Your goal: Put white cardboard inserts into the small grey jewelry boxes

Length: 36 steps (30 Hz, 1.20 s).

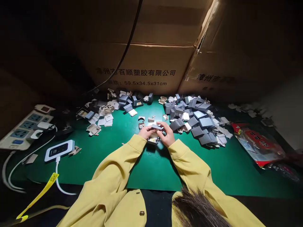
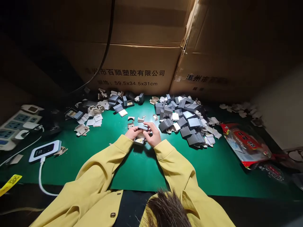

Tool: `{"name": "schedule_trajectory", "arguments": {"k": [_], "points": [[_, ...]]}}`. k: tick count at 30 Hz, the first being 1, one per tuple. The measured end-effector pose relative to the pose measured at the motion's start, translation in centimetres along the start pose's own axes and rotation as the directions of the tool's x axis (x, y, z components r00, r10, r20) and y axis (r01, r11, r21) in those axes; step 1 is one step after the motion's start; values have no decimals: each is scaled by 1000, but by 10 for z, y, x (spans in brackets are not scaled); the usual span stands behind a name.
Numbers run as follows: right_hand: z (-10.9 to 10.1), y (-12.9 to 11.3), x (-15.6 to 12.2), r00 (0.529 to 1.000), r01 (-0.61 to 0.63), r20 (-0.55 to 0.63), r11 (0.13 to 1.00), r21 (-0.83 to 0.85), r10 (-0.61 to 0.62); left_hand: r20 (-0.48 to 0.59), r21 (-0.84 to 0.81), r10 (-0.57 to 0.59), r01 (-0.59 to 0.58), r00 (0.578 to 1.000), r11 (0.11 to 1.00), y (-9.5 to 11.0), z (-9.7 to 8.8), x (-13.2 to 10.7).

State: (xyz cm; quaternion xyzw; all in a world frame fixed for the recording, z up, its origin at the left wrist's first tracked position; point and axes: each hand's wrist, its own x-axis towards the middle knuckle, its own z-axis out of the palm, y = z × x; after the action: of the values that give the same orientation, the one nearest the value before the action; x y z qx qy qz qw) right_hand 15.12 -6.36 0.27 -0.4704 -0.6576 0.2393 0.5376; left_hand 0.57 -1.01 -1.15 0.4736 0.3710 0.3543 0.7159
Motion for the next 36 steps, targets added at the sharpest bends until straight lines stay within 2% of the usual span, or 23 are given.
{"name": "schedule_trajectory", "arguments": {"k": [3, 8, 10, 12, 13, 14, 15, 17, 18, 20, 24, 26, 28, 30, 32, 34, 36], "points": [[5, 2, -1, 1000, -24, -8, 1000, 5, 24, -101, 4, -20, 21, 995, 1000, 5, -8, 2], [16, 8, -2, 992, -85, -103, 989, -119, 73, -121, -5, 26, -27, 992, 1000, 18, -17, -2], [17, 10, -2, 993, -101, -79, 985, -140, 90, -156, 20, 76, -74, 985, 997, 31, -28, -5], [16, 12, -1, 994, -111, -31, 983, -144, 107, -283, 114, 174, -147, 943, 983, 49, -50, -8], [16, 13, -1, 993, -117, -7, 982, -146, 118, -393, 222, 256, -179, 883, 958, 58, -66, -9], [15, 14, -1, 992, -125, 11, 981, -147, 128, -508, 355, 355, -185, 785, 916, 67, -83, -11], [14, 15, 0, 990, -134, 21, 980, -148, 139, -600, 472, 450, -161, 661, 867, 75, -101, -13], [13, 18, 1, 986, -160, 26, 977, -144, 165, -688, 623, 549, -2, 475, 782, 86, -136, -17], [12, 20, 1, 983, -175, 26, 975, -139, 180, -710, 649, 565, 80, 420, 756, 89, -149, -18], [12, 24, 2, 978, -200, 36, 971, -134, 206, -748, 641, 544, 201, 380, 741, 88, -168, -20], [13, 28, 1, 978, -163, 102, 970, -178, 183, -736, 672, 566, 304, 372, 675, 80, -175, -16], [13, 28, 0, 977, -139, 130, 969, -203, 167, -696, 715, 594, 313, 404, 625, 76, -171, -12], [14, 28, 0, 976, -133, 144, 968, -213, 166, -630, 773, 635, 278, 448, 571, 74, -168, -10], [14, 28, 0, 976, -132, 145, 968, -213, 165, -573, 814, 668, 234, 476, 532, 73, -163, -10], [14, 27, 0, 976, -135, 141, 968, -212, 167, -553, 827, 681, 217, 480, 519, 73, -159, -12], [14, 26, 0, 975, -139, 140, 967, -214, 172, -547, 832, 697, 204, 464, 516, 79, -154, -17], [14, 25, 0, 974, -141, 142, 966, -215, 174, -486, 865, 751, 125, 447, 486, 88, -150, -26]]}}
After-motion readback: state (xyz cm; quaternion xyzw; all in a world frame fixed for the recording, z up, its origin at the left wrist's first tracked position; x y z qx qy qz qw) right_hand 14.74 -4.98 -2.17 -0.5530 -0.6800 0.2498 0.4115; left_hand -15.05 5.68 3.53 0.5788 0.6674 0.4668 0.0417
